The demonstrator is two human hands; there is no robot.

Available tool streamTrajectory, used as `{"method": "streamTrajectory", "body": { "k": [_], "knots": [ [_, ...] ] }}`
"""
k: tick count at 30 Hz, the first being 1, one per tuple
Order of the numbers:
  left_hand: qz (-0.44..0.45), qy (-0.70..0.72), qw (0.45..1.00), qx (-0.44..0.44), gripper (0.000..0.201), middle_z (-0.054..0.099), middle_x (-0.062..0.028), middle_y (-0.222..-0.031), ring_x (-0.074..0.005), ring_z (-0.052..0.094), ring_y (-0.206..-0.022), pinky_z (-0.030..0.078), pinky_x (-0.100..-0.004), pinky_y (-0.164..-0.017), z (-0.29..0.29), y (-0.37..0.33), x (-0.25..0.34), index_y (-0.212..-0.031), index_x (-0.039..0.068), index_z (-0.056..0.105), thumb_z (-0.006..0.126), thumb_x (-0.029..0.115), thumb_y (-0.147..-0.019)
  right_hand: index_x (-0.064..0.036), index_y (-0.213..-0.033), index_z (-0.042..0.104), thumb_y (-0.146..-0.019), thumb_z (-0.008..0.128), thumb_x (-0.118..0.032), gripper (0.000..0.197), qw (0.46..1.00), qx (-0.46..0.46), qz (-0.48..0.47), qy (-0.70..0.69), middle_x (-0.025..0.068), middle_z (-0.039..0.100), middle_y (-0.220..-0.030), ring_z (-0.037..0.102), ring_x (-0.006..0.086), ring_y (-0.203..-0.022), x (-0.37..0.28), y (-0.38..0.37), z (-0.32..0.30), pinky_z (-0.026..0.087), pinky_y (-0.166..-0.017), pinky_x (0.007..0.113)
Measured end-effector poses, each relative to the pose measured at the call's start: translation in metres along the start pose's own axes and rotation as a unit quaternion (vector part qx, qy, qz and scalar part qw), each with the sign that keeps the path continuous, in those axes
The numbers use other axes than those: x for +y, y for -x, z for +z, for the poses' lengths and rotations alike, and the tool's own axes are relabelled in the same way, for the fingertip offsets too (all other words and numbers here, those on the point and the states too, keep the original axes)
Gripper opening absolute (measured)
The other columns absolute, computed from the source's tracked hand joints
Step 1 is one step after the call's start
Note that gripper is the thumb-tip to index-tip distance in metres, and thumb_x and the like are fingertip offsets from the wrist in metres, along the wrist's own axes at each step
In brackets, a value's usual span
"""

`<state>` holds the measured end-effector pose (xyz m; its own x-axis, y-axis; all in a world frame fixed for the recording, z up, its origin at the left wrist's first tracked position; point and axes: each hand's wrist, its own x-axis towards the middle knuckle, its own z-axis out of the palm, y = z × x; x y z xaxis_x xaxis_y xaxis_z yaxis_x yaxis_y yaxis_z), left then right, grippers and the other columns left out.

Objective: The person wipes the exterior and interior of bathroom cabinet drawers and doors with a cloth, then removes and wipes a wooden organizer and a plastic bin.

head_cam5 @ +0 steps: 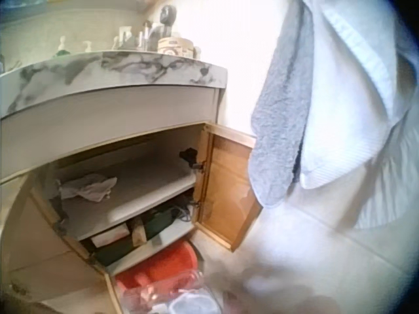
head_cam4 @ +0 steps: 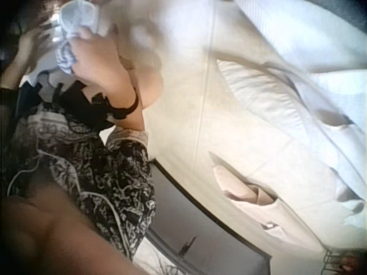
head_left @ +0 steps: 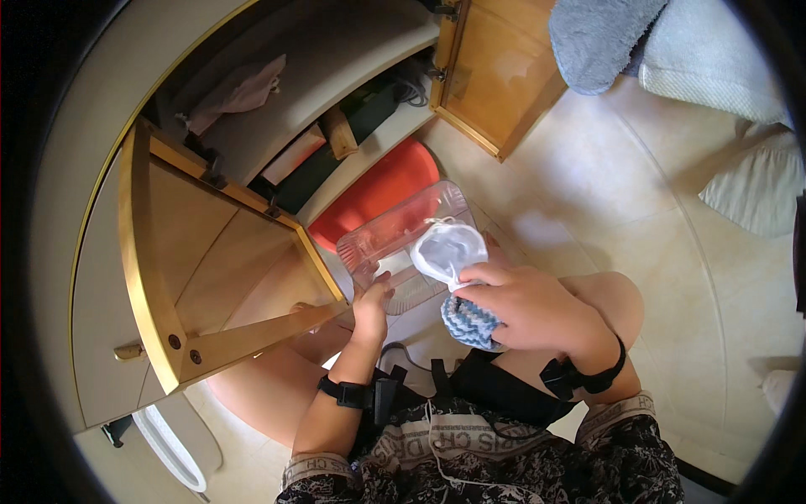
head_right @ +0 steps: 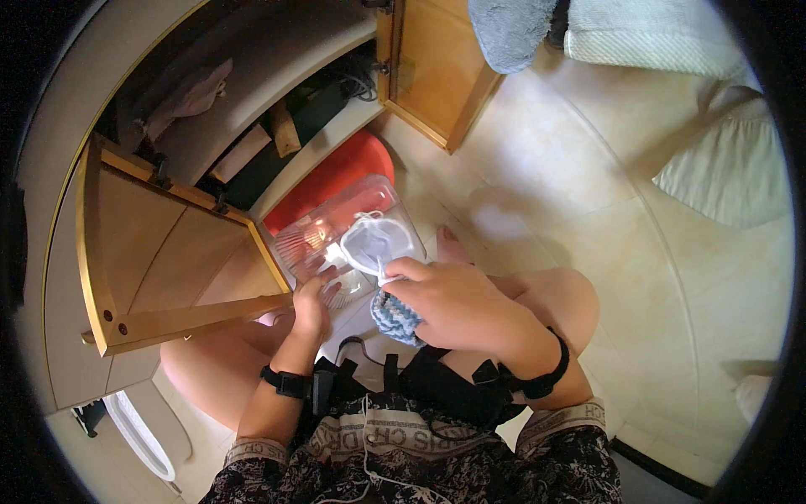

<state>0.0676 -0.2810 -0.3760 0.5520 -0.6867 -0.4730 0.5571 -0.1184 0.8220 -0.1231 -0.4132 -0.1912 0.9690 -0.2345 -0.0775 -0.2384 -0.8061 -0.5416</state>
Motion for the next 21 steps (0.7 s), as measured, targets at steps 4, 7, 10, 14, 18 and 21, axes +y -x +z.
{"method": "streamTrajectory", "body": {
  "k": [4, 7, 10, 14, 18, 21],
  "knots": [
    [-0.082, -0.084, 0.992, 0.037, 0.077, 0.04, -0.0093, -0.131, -0.0245, 0.043, -0.11, 0.037, -0.0441, -0.086, -0.001, -0.006, 0.0, -0.145, 0.018, 0.019, 0.053, 0.013, -0.075, -0.0054, -0.118, 0.057, -0.064, 0.059, -0.003, 0.054, 0.986, 0.002, 0.061, -0.153, 0.0107, 0.05, -0.124, 0.051, 0.0277, -0.112, 0.01, 0.004, -0.021, 0.043, -0.093, 0.034],
    [-0.142, -0.107, 0.984, 0.032, 0.084, 0.044, -0.01, -0.125, -0.0226, 0.045, -0.101, 0.038, -0.0373, -0.079, -0.009, -0.01, -0.01, -0.147, 0.019, 0.011, 0.055, 0.019, -0.076, -0.0061, -0.118, 0.059, -0.063, 0.056, 0.0, 0.055, 0.979, 0.06, 0.031, -0.192, 0.0113, 0.05, -0.122, 0.049, 0.0269, -0.116, 0.02, 0.001, -0.034, 0.039, -0.096, 0.032],
    [-0.191, -0.074, 0.979, 0.012, 0.088, 0.044, -0.0082, -0.125, -0.024, 0.042, -0.107, 0.038, -0.0408, -0.079, -0.015, -0.012, -0.018, -0.148, 0.024, 0.007, 0.057, 0.022, -0.075, -0.0055, -0.117, 0.061, -0.063, 0.056, 0.001, 0.054, 0.961, 0.08, 0.031, -0.263, 0.0112, 0.049, -0.123, 0.048, 0.025, -0.117, 0.017, 0.002, -0.045, 0.036, -0.098, 0.032],
    [-0.2, -0.051, 0.979, 0.007, 0.063, 0.042, -0.0048, -0.12, -0.0262, 0.04, -0.107, 0.036, -0.0484, -0.078, -0.003, -0.008, -0.015, -0.132, 0.02, 0.032, 0.057, 0.02, -0.075, 0.0005, -0.115, 0.06, -0.071, 0.059, -0.003, 0.044, 0.85, 0.228, 0.062, -0.471, 0.0113, 0.058, -0.114, 0.054, 0.0214, -0.108, 0.036, 0.003, -0.044, 0.042, -0.095, 0.034],
    [-0.226, -0.028, 0.974, 0.001, 0.056, 0.042, -0.0044, -0.12, -0.0267, 0.041, -0.106, 0.038, -0.0487, -0.075, 0.005, -0.012, -0.017, -0.127, 0.019, 0.035, 0.058, 0.021, -0.075, 0.0008, -0.111, 0.059, -0.086, 0.045, -0.026, 0.039, 0.553, 0.363, 0.027, -0.75, 0.0125, 0.064, -0.106, 0.062, 0.0247, -0.096, 0.078, -0.026, -0.038, 0.05, -0.087, 0.041],
    [-0.219, -0.018, 0.975, 0.009, 0.055, 0.043, -0.0034, -0.119, -0.0266, 0.041, -0.105, 0.039, -0.0486, -0.074, 0.001, -0.01, -0.011, -0.126, 0.02, 0.037, 0.058, 0.021, -0.076, -0.0044, -0.102, 0.064, -0.083, 0.046, -0.028, 0.035, 0.565, 0.494, 0.122, -0.65, 0.0104, 0.066, -0.1, 0.063, 0.0238, -0.092, 0.065, -0.091, -0.045, 0.05, -0.085, 0.038]
  ]
}}
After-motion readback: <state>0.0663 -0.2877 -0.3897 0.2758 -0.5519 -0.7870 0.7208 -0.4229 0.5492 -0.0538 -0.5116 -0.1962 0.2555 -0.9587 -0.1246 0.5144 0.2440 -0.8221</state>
